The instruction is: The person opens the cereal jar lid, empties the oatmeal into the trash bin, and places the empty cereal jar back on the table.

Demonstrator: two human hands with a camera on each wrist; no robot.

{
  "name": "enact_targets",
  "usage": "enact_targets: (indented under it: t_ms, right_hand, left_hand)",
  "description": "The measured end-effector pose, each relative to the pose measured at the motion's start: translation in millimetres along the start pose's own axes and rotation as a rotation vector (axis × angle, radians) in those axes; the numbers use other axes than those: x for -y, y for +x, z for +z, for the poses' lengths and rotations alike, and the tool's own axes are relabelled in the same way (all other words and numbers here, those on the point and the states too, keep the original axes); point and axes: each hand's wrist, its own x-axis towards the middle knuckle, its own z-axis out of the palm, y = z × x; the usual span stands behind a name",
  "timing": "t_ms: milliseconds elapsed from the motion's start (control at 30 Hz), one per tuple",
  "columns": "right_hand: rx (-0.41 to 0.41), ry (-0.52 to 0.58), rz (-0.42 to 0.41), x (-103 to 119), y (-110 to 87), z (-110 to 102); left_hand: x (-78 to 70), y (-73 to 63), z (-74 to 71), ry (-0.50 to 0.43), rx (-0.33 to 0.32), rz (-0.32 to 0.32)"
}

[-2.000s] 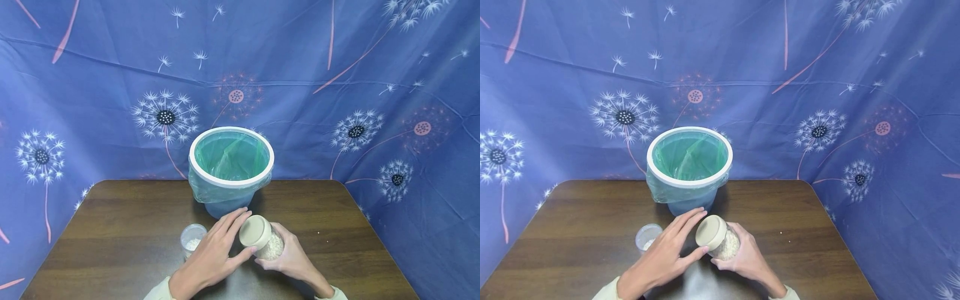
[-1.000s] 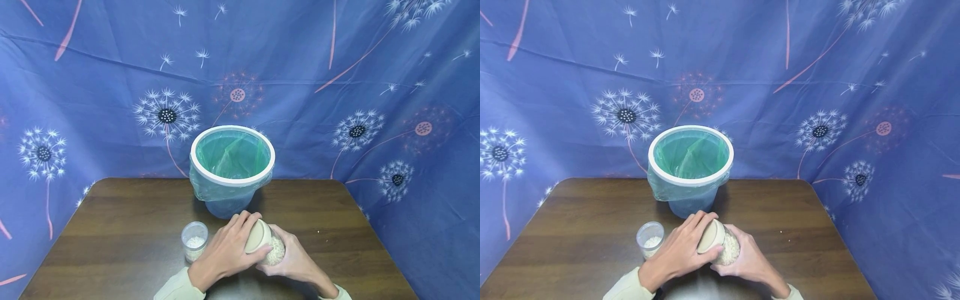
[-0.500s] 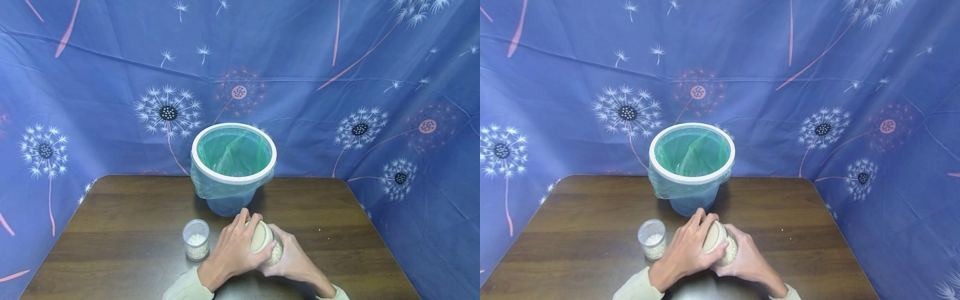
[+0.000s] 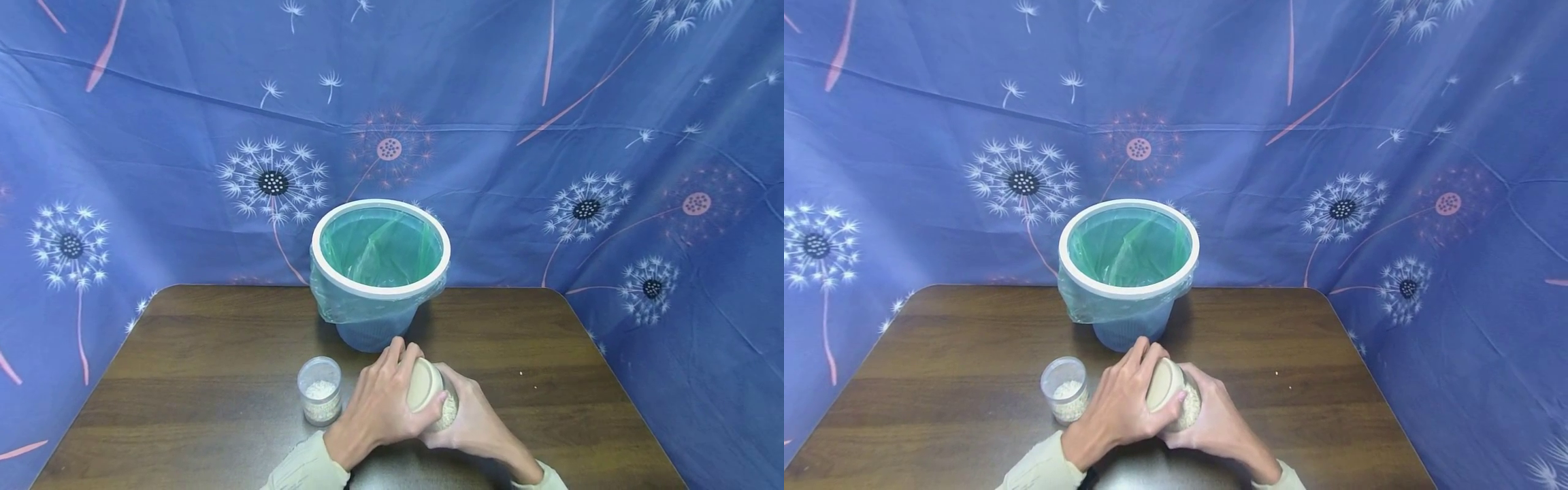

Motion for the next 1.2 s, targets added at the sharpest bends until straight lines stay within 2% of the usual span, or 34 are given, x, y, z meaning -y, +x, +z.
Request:
enact_targets:
  t_ms: [367, 633, 1200]
  right_hand:
    - [-0.014, 0.004, 0.014, 1.3, -1.1, 2.3]
    - [-0.092, -0.129, 0.041, 0.6, 4.7, 3.4]
    - [-0.165, -0.198, 0.014, -1.0, 6.5, 9.4]
  left_hand:
    - [-2.2, 2.6, -1.0, 0.019, 0.004, 0.0]
    - [-6.1, 5.9, 2.3, 0.013, -0.043, -0.129]
    - [-9.4, 7.4, 1.8, 0.045, -0.041, -0.211]
